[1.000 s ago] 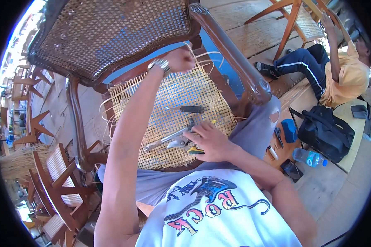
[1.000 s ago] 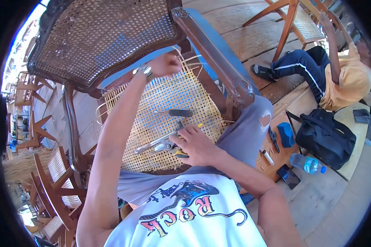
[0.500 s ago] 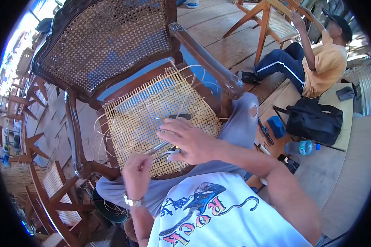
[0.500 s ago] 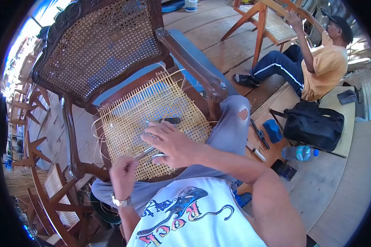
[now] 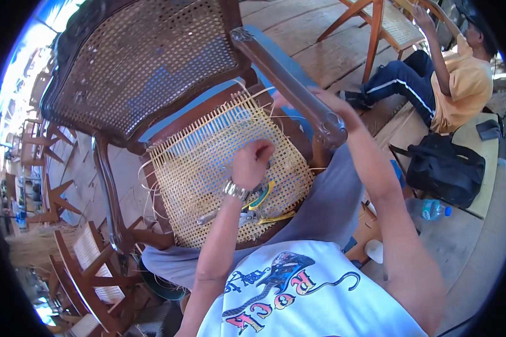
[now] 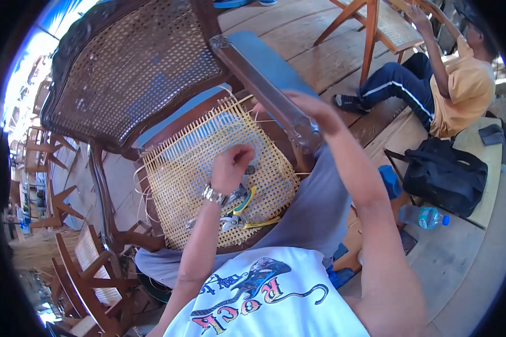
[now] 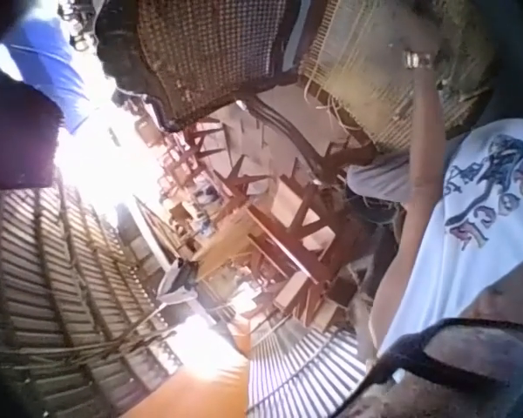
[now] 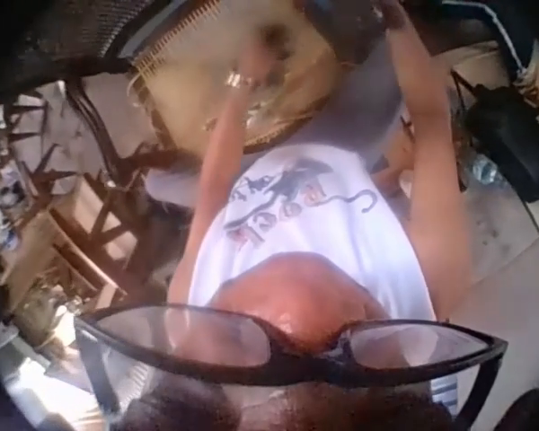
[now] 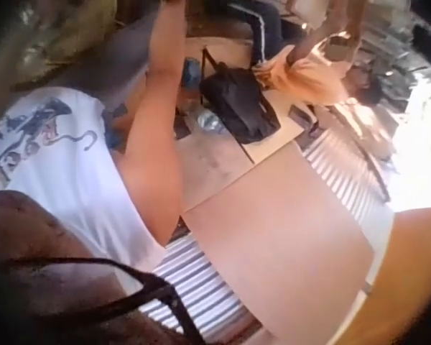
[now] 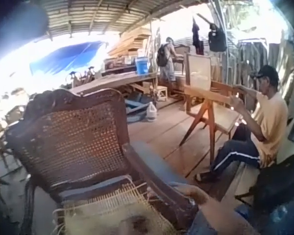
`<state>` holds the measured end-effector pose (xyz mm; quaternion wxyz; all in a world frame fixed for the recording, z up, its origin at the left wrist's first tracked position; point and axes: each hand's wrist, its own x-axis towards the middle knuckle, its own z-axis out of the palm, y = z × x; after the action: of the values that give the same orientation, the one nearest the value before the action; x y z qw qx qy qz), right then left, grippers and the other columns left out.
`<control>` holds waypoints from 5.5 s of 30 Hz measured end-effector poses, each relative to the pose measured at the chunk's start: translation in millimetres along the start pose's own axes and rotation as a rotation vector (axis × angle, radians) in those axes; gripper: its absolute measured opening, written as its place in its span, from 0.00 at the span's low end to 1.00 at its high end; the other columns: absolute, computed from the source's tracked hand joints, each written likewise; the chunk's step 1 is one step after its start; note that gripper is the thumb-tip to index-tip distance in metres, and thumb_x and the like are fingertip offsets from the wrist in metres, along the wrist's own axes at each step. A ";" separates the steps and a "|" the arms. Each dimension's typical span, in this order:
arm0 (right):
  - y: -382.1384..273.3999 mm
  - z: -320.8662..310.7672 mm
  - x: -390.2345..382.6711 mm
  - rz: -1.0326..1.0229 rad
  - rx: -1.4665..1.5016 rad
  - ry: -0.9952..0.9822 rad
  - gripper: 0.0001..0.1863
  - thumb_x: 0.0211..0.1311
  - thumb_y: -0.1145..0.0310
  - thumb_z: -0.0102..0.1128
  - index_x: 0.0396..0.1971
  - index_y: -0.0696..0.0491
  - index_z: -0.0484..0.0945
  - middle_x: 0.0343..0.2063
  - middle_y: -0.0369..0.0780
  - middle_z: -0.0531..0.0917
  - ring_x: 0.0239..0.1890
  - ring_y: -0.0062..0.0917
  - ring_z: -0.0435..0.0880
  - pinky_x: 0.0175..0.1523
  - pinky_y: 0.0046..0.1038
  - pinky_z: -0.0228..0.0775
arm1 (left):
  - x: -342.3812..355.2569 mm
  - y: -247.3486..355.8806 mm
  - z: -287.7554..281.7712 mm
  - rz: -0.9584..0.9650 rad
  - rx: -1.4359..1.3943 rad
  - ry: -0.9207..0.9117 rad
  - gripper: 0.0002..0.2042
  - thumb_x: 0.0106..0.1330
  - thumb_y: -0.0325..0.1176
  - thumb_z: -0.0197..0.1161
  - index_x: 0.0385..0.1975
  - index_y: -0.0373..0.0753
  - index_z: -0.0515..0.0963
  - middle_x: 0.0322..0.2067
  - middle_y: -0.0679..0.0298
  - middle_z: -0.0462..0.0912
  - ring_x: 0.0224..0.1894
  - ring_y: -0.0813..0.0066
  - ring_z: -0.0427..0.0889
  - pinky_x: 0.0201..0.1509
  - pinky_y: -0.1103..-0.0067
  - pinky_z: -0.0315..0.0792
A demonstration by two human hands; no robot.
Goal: Weaving cane strips into a wooden chair seat frame and trimming the excess.
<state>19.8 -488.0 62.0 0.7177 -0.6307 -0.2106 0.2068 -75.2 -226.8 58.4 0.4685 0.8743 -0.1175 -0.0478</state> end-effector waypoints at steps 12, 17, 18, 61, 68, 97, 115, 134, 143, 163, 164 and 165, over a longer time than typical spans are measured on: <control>20.0 32.6 22.9 0.085 0.297 0.070 0.17 0.67 0.61 0.60 0.44 0.62 0.76 0.26 0.35 0.76 0.25 0.16 0.73 0.33 0.19 0.67 | -56.2 -13.8 -72.7 -0.355 0.227 0.235 0.07 0.65 0.30 0.61 0.36 0.34 0.81 0.26 0.60 0.84 0.26 0.76 0.81 0.32 0.78 0.74; 28.2 55.8 48.2 0.411 -0.069 -0.557 0.18 0.68 0.57 0.58 0.49 0.55 0.77 0.31 0.34 0.79 0.33 0.14 0.76 0.38 0.19 0.70 | -33.1 -22.8 -29.6 -0.181 0.125 0.101 0.08 0.67 0.32 0.60 0.39 0.35 0.81 0.25 0.63 0.83 0.26 0.79 0.80 0.31 0.82 0.73; 23.1 47.0 52.5 0.395 -0.398 -0.638 0.18 0.68 0.58 0.58 0.49 0.56 0.77 0.34 0.35 0.80 0.35 0.15 0.76 0.41 0.20 0.70 | -33.7 -17.7 -29.6 -0.226 -0.025 0.103 0.08 0.67 0.32 0.60 0.40 0.35 0.81 0.25 0.63 0.83 0.26 0.79 0.80 0.31 0.82 0.73; 43.5 46.2 40.5 0.143 -0.192 -0.531 0.15 0.68 0.67 0.56 0.50 0.60 0.75 0.34 0.36 0.82 0.38 0.17 0.80 0.46 0.22 0.72 | 7.5 -25.2 -6.8 -0.170 -0.106 0.022 0.10 0.62 0.36 0.67 0.34 0.35 0.82 0.28 0.57 0.84 0.29 0.69 0.83 0.34 0.74 0.74; 42.2 39.8 56.8 0.151 -0.367 -0.395 0.09 0.66 0.67 0.59 0.33 0.58 0.79 0.25 0.32 0.78 0.30 0.14 0.76 0.37 0.21 0.69 | -7.3 -46.2 -39.9 -0.414 -0.149 0.257 0.17 0.63 0.44 0.68 0.36 0.32 0.81 0.24 0.63 0.82 0.23 0.81 0.76 0.28 0.81 0.71; 48.2 48.6 66.3 0.128 -0.248 -0.254 0.07 0.66 0.68 0.59 0.33 0.57 0.78 0.25 0.28 0.76 0.29 0.09 0.70 0.36 0.17 0.65 | 31.0 -44.4 8.4 -0.316 -1.013 0.706 0.07 0.64 0.30 0.67 0.36 0.37 0.77 0.31 0.62 0.85 0.31 0.78 0.84 0.32 0.84 0.77; 46.8 8.7 64.6 -0.131 -0.663 0.021 0.16 0.68 0.65 0.57 0.52 0.57 0.76 0.45 0.41 0.80 0.46 0.21 0.80 0.50 0.23 0.73 | 35.2 -52.5 27.1 -0.302 -0.855 0.571 0.08 0.61 0.29 0.69 0.34 0.38 0.76 0.31 0.64 0.84 0.32 0.78 0.83 0.33 0.84 0.75; 51.4 44.8 70.9 0.073 -0.376 -0.121 0.09 0.66 0.67 0.60 0.28 0.56 0.77 0.22 0.27 0.74 0.27 0.10 0.68 0.34 0.18 0.62 | 23.1 -79.1 -12.8 -0.522 -1.451 0.653 0.09 0.71 0.38 0.58 0.42 0.41 0.74 0.38 0.65 0.82 0.38 0.74 0.80 0.41 0.75 0.75; 57.1 41.2 72.9 0.091 -0.339 -0.176 0.09 0.66 0.67 0.60 0.28 0.56 0.77 0.23 0.27 0.75 0.28 0.09 0.69 0.35 0.18 0.63 | 24.6 -43.0 9.7 -0.439 -1.132 0.349 0.15 0.68 0.33 0.63 0.54 0.43 0.74 0.42 0.68 0.84 0.39 0.79 0.82 0.40 0.81 0.73; 35.6 12.8 29.5 -0.190 -0.753 0.135 0.10 0.66 0.64 0.60 0.40 0.55 0.81 0.29 0.34 0.81 0.33 0.15 0.77 0.41 0.20 0.70 | 15.8 -124.9 -76.5 -0.166 -1.499 0.680 0.10 0.75 0.32 0.48 0.42 0.32 0.73 0.34 0.56 0.81 0.35 0.71 0.80 0.43 0.76 0.79; 18.1 16.3 14.6 -0.006 -0.173 0.364 0.12 0.66 0.64 0.60 0.43 0.56 0.80 0.32 0.36 0.82 0.35 0.15 0.77 0.44 0.20 0.70 | 11.4 -125.6 -86.9 -0.211 -1.481 0.816 0.07 0.74 0.30 0.50 0.42 0.33 0.73 0.34 0.55 0.81 0.38 0.69 0.81 0.47 0.73 0.80; -1.8 20.0 0.1 0.176 0.413 0.575 0.15 0.66 0.64 0.61 0.47 0.56 0.79 0.36 0.38 0.82 0.37 0.15 0.77 0.46 0.20 0.70 | 4.4 -126.5 -96.6 -0.222 -1.493 0.814 0.07 0.74 0.30 0.50 0.42 0.33 0.73 0.34 0.55 0.81 0.38 0.69 0.81 0.47 0.73 0.80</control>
<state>8.7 -471.8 66.2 0.8393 -0.5205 0.1011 0.1201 -32.0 -82.4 7.3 0.9196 0.2926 0.2081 0.1593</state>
